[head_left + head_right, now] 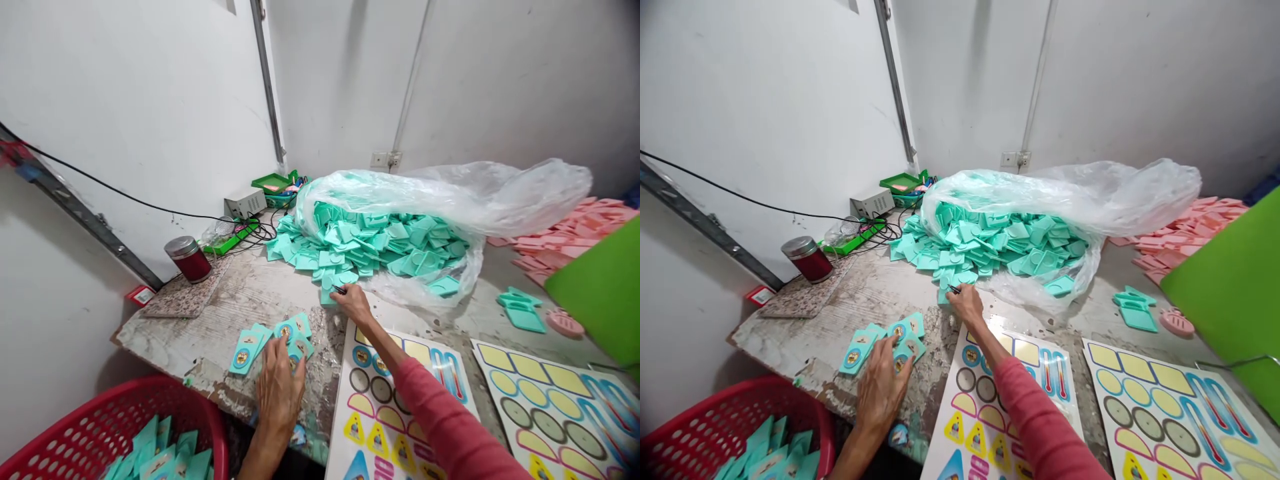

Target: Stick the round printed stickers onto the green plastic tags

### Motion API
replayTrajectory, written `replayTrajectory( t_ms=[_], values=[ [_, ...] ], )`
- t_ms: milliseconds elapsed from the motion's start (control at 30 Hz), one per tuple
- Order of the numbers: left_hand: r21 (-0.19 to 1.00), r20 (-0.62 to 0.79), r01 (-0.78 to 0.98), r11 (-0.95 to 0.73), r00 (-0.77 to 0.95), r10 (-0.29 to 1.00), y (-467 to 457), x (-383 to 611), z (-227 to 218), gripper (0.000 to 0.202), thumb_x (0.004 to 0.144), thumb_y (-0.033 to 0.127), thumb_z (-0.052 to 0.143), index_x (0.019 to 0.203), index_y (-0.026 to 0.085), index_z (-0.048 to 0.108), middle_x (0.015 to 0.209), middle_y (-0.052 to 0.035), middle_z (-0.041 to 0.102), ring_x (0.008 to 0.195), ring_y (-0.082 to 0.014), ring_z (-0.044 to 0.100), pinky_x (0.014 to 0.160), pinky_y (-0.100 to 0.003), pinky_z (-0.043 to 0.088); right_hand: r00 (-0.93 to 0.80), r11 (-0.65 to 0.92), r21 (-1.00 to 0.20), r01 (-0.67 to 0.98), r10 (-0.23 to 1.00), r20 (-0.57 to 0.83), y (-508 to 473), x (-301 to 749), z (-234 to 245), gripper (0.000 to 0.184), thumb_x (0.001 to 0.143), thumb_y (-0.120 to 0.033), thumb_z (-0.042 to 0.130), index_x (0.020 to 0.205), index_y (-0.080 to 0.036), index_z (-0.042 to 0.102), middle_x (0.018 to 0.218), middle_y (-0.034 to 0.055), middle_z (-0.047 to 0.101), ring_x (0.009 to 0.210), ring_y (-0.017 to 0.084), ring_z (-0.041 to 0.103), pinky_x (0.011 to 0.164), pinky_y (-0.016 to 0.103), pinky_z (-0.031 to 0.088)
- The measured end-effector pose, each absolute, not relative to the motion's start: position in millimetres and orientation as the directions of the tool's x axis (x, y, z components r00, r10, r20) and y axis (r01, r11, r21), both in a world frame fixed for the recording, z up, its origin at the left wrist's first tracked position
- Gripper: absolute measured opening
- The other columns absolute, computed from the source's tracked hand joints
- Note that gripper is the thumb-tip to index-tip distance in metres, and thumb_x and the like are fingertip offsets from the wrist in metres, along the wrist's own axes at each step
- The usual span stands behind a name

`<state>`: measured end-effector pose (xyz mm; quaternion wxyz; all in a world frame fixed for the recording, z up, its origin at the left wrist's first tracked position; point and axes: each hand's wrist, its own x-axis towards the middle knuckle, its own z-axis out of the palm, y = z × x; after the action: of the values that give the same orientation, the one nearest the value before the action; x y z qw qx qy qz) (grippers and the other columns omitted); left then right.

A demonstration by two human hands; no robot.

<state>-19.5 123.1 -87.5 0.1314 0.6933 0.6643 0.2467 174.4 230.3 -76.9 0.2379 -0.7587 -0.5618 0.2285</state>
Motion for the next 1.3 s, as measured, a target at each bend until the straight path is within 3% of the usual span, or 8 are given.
replayTrajectory(
  t_ms=[167, 300, 400, 500, 567, 700, 1067, 1300],
  values=[
    [0.332, 0.42, 0.849, -0.411, 0.257, 0.87, 114.9, -0.1, -63.9, 0.044, 0.084, 0.016, 0.054, 0.128, 0.012, 0.051, 0.141, -0.0196, 0.045, 0.13, -0.0359, 0.04, 0.107, -0.056, 0.036, 0.009, -0.016, -0.663, 0.749, 1.0, -0.014, 156.1, 218.8, -30.4, 0.017, 0.076, -0.023, 0.056, 0.084, -0.02, 0.071, 0.07, -0.003, 0.065, 0.066, 0.012, 0.057, 0.059, 0.022, 0.036],
    [0.536, 0.08, 0.565, -0.628, 0.706, 0.704, 89.5, 35.2, -35.7, 0.039, 0.08, 0.021, 0.059, 0.119, 0.018, 0.057, 0.121, -0.0131, 0.063, 0.113, -0.0308, 0.057, 0.096, -0.046, 0.047, -0.392, 0.237, -0.679, 0.695, 0.916, -0.082, 70.5, 233.0, 6.7, 0.013, 0.07, -0.012, 0.061, 0.075, -0.021, 0.069, 0.067, -0.0041, 0.064, 0.061, 0.01, 0.052, 0.061, 0.023, 0.035],
    [0.732, -0.191, 0.498, -0.466, 0.805, 0.561, 67.0, 59.7, -25.2, 0.018, 0.088, 0.028, 0.047, 0.09, 0.019, 0.063, 0.081, -0.0075, 0.07, 0.077, -0.0237, 0.066, 0.071, -0.033, 0.05, -0.35, 0.171, -0.733, 0.658, 0.932, -0.096, 27.5, 250.2, 12.0, 0.013, 0.074, -0.017, 0.067, 0.085, -0.023, 0.069, 0.078, -0.0031, 0.066, 0.073, 0.012, 0.056, 0.068, 0.024, 0.039],
    [0.903, -0.25, 0.414, -0.112, 0.72, 0.647, 51.2, 78.3, -33.4, 0.028, 0.093, 0.038, 0.041, 0.08, 0.019, 0.058, 0.075, -0.0044, 0.067, 0.06, -0.0159, 0.062, 0.06, -0.026, 0.047, 0.03, -0.014, -0.733, 0.68, 1.0, 0.009, 2.5, 283.8, -10.1, 0.019, 0.089, -0.036, 0.058, 0.102, -0.023, 0.063, 0.093, 0.0012, 0.067, 0.082, 0.016, 0.058, 0.074, 0.028, 0.041],
    [0.945, -0.303, 0.299, 0.13, 0.656, 0.691, 45.4, 89.4, -45.4, 0.033, 0.093, 0.045, 0.04, 0.083, 0.018, 0.056, 0.069, -0.0026, 0.065, 0.052, -0.0132, 0.06, 0.054, -0.023, 0.046, 0.206, -0.068, -0.634, 0.77, 0.968, 0.146, -8.9, 305.0, -35.7, 0.022, 0.095, -0.039, 0.048, 0.097, -0.021, 0.061, 0.09, 0.0031, 0.066, 0.081, 0.018, 0.057, 0.076, 0.033, 0.038],
    [0.913, -0.385, 0.12, 0.389, 0.56, 0.733, 40.3, 111.1, -66.1, 0.039, 0.085, 0.054, 0.053, 0.091, 0.016, 0.056, 0.063, -0.0036, 0.067, 0.057, -0.0171, 0.066, 0.06, -0.027, 0.055, 0.147, -0.016, -0.416, 0.909, 0.947, 0.284, -24.7, 319.7, -80.7, 0.012, 0.095, -0.029, 0.05, 0.091, -0.021, 0.059, 0.089, 0.0031, 0.066, 0.084, 0.02, 0.055, 0.079, 0.037, 0.03],
    [0.89, -0.416, 0.018, 0.455, 0.438, 0.797, 23.5, 141.3, -84.2, 0.046, 0.078, 0.059, 0.063, 0.09, 0.015, 0.055, 0.086, -0.0106, 0.07, 0.076, -0.0252, 0.074, 0.064, -0.031, 0.06, -0.003, 0.083, -0.21, 0.974, 0.935, 0.355, -37.0, 313.9, -91.9, 0.011, 0.093, -0.021, 0.05, 0.086, -0.02, 0.058, 0.079, 0.0027, 0.063, 0.08, 0.02, 0.049, 0.079, 0.038, 0.027],
    [0.918, -0.355, 0.029, 0.395, 0.502, 0.788, 24.0, 138.9, -97.1, 0.047, 0.087, 0.056, 0.052, 0.103, 0.011, 0.057, 0.089, -0.0133, 0.069, 0.08, -0.0246, 0.073, 0.07, -0.033, 0.059, -0.013, 0.097, -0.279, 0.955, 0.958, 0.288, -33.4, 312.0, -97.3, 0.016, 0.093, -0.02, 0.048, 0.081, -0.019, 0.058, 0.077, 0.0038, 0.061, 0.077, 0.02, 0.047, 0.075, 0.036, 0.028]
  ],
)
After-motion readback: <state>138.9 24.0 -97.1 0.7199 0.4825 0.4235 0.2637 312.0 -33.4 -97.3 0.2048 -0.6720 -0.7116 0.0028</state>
